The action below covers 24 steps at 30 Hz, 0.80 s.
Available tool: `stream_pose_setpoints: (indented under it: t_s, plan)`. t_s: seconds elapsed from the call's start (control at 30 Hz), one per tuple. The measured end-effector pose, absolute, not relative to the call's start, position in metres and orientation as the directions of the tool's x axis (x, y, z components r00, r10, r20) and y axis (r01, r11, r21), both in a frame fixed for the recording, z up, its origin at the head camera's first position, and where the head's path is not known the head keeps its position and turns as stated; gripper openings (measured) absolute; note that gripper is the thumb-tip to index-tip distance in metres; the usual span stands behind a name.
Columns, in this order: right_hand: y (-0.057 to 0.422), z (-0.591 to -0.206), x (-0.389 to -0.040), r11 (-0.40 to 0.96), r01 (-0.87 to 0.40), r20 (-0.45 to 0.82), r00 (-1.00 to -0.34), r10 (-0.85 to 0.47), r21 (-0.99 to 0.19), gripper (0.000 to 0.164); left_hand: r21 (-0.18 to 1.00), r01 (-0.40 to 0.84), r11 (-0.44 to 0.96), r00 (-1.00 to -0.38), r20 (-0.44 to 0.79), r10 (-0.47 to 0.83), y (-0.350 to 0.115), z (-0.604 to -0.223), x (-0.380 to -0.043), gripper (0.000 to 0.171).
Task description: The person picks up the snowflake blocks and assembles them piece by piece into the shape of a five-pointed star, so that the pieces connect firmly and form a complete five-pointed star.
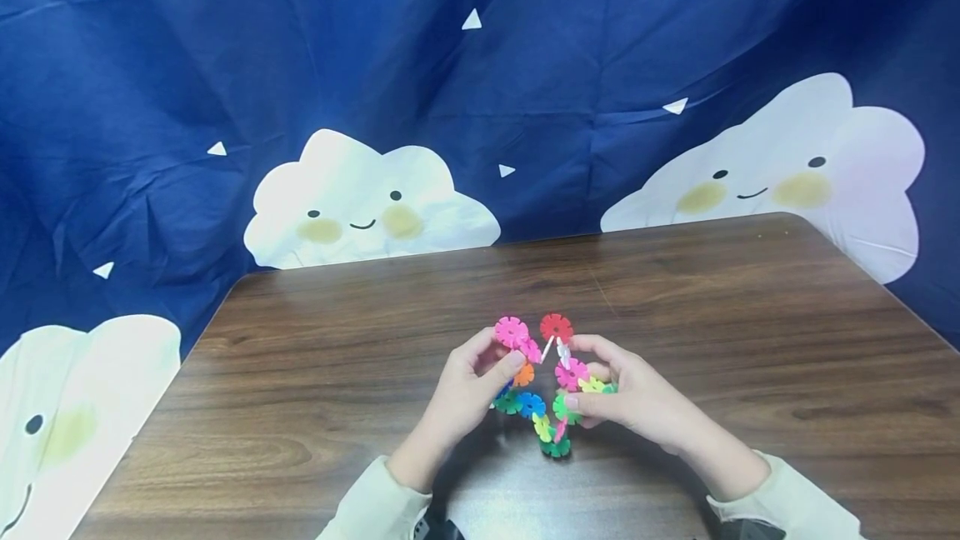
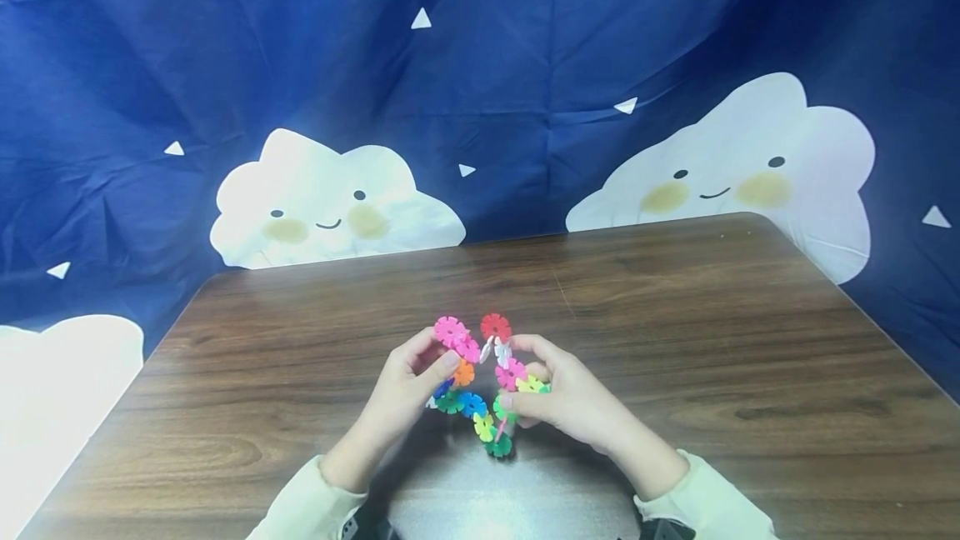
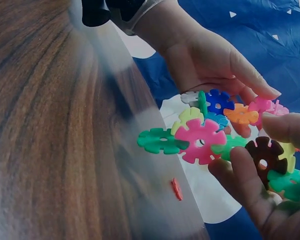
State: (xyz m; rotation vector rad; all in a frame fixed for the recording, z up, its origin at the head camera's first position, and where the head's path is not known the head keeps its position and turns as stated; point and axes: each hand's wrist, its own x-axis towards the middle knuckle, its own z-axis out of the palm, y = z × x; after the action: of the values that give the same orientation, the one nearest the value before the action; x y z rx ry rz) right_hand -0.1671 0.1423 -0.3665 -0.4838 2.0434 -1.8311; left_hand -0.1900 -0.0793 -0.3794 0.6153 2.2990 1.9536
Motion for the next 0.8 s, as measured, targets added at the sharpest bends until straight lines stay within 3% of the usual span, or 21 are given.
stream_pose_setpoints:
  t_s: [0.6,0.8]
  plan:
    - [0.145,-0.37,-0.173,0.116,0.048,-0.103,-0.84,-0.533,-0.992,0.071,0.956,0.29,0.049,-0.922,0.266,0.281,-0.082,-0.381,-0.186,0.021]
    - [0.153,-0.367,-0.184,0.221,0.027,-0.135,-0.863,-0.488,-0.975,0.056,0.957,0.287,0.039,-0.927,0.267,0.262,-0.085,-0.382,-0.186,0.02]
